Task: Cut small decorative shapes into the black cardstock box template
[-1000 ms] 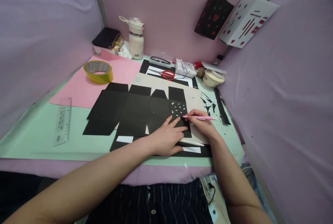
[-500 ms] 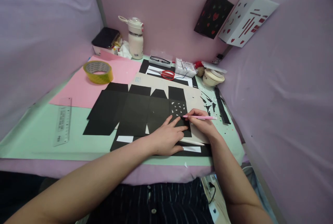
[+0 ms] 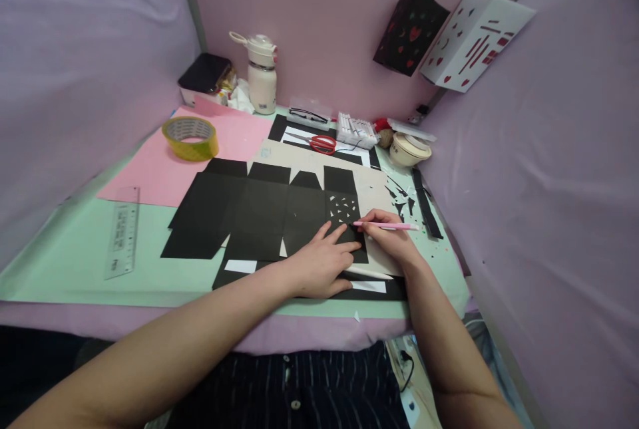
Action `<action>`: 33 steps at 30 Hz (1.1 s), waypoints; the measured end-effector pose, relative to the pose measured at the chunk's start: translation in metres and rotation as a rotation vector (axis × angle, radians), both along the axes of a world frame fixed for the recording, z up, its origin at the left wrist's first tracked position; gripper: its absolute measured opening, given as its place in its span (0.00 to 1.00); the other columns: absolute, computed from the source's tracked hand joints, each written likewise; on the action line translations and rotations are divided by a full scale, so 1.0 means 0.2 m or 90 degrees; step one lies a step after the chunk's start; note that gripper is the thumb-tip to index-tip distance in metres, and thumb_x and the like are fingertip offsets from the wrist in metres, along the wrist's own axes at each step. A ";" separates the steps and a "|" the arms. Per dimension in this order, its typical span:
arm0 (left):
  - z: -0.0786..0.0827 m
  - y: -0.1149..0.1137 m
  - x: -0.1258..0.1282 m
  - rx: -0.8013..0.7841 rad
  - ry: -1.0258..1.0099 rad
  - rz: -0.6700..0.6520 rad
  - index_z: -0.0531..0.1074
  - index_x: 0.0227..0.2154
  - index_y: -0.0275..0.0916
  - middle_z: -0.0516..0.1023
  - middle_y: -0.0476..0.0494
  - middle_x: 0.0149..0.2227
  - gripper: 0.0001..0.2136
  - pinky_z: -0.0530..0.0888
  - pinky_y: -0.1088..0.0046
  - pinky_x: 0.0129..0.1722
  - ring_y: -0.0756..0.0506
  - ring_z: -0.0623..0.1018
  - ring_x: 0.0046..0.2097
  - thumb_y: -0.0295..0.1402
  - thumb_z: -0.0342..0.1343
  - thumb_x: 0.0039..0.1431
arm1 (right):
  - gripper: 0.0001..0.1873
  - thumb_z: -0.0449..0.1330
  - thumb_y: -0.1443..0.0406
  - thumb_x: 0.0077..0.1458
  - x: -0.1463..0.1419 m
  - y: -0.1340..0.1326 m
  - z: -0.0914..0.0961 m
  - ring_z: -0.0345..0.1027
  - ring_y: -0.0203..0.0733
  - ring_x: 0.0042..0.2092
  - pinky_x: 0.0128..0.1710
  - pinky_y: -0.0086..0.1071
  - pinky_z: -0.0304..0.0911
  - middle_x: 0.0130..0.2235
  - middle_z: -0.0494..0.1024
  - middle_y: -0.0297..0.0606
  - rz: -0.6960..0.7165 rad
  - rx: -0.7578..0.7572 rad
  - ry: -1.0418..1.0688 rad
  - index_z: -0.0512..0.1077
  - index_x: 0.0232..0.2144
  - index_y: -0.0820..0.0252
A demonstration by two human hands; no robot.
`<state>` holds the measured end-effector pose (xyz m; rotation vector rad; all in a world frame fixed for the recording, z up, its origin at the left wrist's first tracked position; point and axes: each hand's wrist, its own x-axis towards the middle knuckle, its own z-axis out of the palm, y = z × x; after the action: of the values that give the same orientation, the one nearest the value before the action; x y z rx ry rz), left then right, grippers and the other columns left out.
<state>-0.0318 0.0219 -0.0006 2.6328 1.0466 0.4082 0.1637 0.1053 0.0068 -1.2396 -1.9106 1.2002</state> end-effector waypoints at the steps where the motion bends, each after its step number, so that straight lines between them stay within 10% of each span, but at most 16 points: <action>1: 0.00 0.00 0.00 0.001 -0.001 0.000 0.73 0.37 0.37 0.63 0.44 0.61 0.14 0.45 0.45 0.62 0.30 0.48 0.66 0.43 0.53 0.58 | 0.06 0.58 0.64 0.48 0.00 0.00 0.00 0.67 0.40 0.33 0.34 0.32 0.60 0.29 0.77 0.35 0.001 0.001 -0.001 0.74 0.27 0.58; 12: 0.00 0.00 0.00 -0.003 -0.005 0.003 0.74 0.37 0.38 0.63 0.44 0.61 0.14 0.46 0.43 0.61 0.29 0.50 0.65 0.44 0.53 0.58 | 0.14 0.64 0.58 0.46 0.03 0.08 0.04 0.69 0.42 0.38 0.35 0.33 0.63 0.39 0.77 0.37 0.024 -0.048 0.090 0.75 0.37 0.54; 18: -0.01 0.00 0.00 -0.003 -0.008 0.004 0.74 0.36 0.38 0.64 0.44 0.60 0.14 0.47 0.43 0.60 0.29 0.51 0.65 0.44 0.54 0.58 | 0.08 0.59 0.60 0.49 -0.01 0.13 -0.03 0.55 0.33 0.21 0.21 0.30 0.49 0.20 0.65 0.30 -0.046 -0.063 0.091 0.72 0.32 0.57; 33: -0.01 0.00 0.00 0.007 -0.007 0.005 0.74 0.36 0.38 0.64 0.44 0.60 0.14 0.47 0.43 0.60 0.29 0.51 0.65 0.45 0.53 0.58 | 0.02 0.56 0.64 0.50 -0.02 0.09 -0.04 0.62 0.37 0.27 0.29 0.31 0.58 0.26 0.72 0.32 -0.004 0.029 0.010 0.66 0.28 0.56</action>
<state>-0.0321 0.0216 -0.0027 2.6345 1.0546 0.4305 0.1596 0.1234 -0.0020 -1.2087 -1.9112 1.1542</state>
